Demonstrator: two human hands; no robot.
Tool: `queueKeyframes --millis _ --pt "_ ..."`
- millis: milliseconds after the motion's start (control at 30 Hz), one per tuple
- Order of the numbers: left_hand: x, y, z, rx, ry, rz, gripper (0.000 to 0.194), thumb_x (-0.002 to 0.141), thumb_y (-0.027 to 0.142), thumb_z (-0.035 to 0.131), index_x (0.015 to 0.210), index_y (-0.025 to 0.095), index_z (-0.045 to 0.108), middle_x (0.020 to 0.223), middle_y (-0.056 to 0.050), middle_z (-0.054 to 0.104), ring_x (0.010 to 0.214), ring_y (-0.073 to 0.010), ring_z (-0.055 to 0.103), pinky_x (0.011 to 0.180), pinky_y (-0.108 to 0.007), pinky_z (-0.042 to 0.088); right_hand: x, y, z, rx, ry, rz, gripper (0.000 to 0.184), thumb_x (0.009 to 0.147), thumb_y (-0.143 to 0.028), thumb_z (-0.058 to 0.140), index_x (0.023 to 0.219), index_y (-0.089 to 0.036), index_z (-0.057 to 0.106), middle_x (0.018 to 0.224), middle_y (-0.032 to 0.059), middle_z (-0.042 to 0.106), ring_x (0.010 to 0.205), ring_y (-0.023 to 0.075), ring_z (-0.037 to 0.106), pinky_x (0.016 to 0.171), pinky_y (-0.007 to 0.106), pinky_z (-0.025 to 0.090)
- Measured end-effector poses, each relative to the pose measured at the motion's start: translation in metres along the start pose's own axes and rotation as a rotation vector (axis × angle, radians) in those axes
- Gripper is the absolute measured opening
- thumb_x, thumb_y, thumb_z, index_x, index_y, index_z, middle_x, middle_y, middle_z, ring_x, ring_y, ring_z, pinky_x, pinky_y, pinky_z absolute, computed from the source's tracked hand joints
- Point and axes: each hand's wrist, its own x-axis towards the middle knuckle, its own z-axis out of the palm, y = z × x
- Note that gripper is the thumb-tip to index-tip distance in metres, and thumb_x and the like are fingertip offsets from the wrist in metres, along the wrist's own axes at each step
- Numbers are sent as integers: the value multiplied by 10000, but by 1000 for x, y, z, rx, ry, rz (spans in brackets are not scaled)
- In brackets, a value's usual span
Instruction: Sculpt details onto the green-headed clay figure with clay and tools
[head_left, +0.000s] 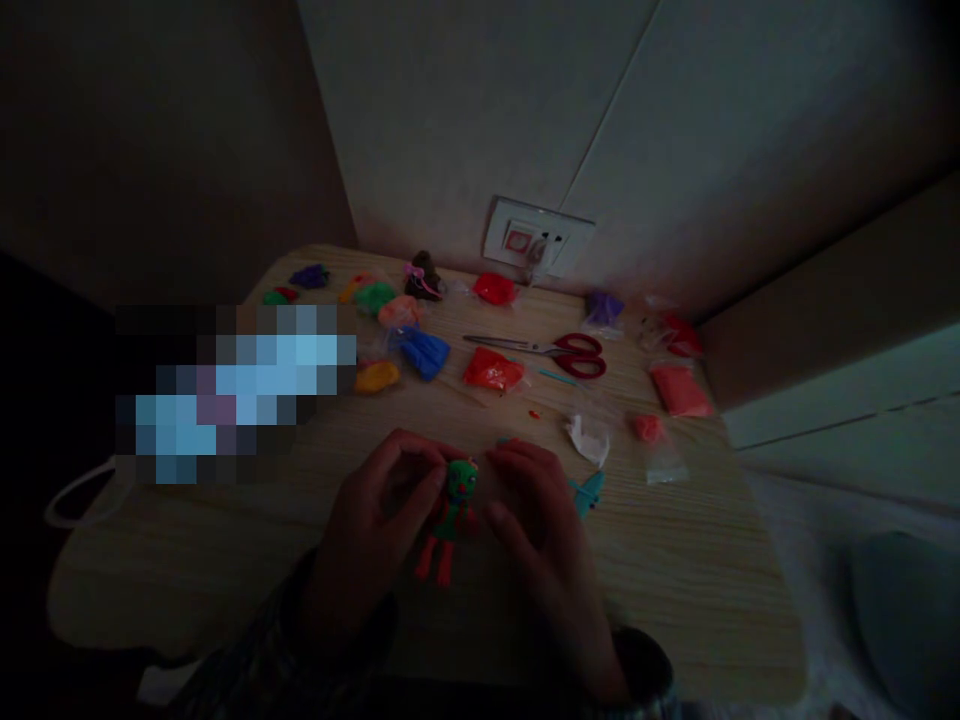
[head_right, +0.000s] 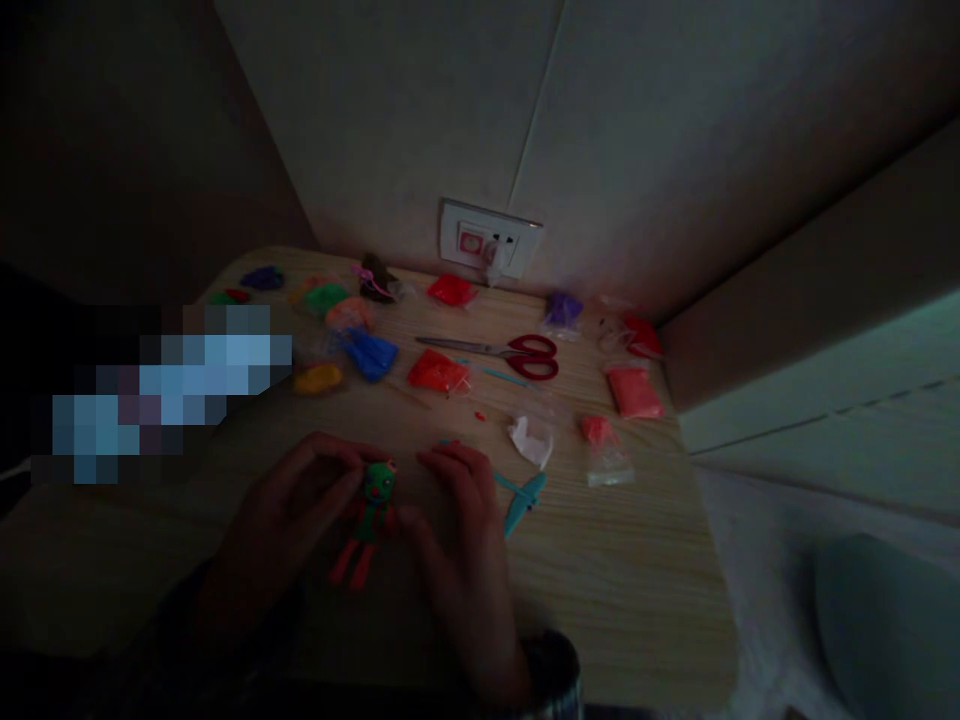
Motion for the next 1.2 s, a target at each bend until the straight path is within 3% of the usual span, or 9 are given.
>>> queueKeyframes --millis 100,200,367,500,633,833,1067,1200 --pt "0 -1 0 34 17 17 60 814 219 612 765 194 587 890 -48 733 748 -173 707 660 -281 595 -3 2 3 -153 -68 -85 390 768 -373 735 1139 -287 648 1315 68 526 1267 282 467 1066 458 401" --pt "0 -2 -1 41 16 11 56 818 223 608 775 198 584 867 -46 733 749 -181 705 628 -277 585 -4 3 11 -235 -146 -78 459 732 -318 771 1171 -276 640 1347 79 495 1279 286 460 1069 447 412" --pt "-2 -1 -1 1 18 12 82 842 277 602 820 198 600 851 -47 730 684 -177 687 560 -272 569 -1 -1 19 -248 -165 -109 340 772 -221 705 1107 -259 657 1256 76 554 1212 258 516 1049 413 433" --pt "-1 1 -2 18 68 88 86 835 260 604 806 191 646 848 -47 717 797 -185 688 694 -279 579 0 -4 17 -185 -127 -137 277 791 -164 656 1052 -253 643 1126 57 628 1073 222 593 940 365 493" --pt "0 0 -6 119 155 209 73 800 230 635 749 202 680 798 -22 673 801 -177 653 732 -270 559 -1 -4 16 -127 -120 -66 220 814 -202 640 1031 -239 625 983 37 694 906 202 643 810 332 516" --pt "-4 -2 -7 135 158 297 67 783 202 661 747 240 702 821 -16 664 810 -190 635 763 -304 554 -2 -4 16 -134 -135 -25 232 805 -255 662 1034 -227 640 983 43 713 890 210 650 789 332 505" --pt "-7 0 -4 42 144 185 47 766 220 695 779 249 660 779 1 676 757 -186 657 711 -297 575 -2 -6 18 -114 -144 -28 245 810 -241 659 1054 -232 634 979 42 705 904 212 645 795 328 495" --pt "-9 -1 -5 2 115 198 60 785 210 693 777 260 661 764 29 666 738 -157 658 672 -251 559 -1 -8 18 -114 -174 -52 232 817 -190 637 1043 -238 618 952 27 693 871 191 639 767 305 495"
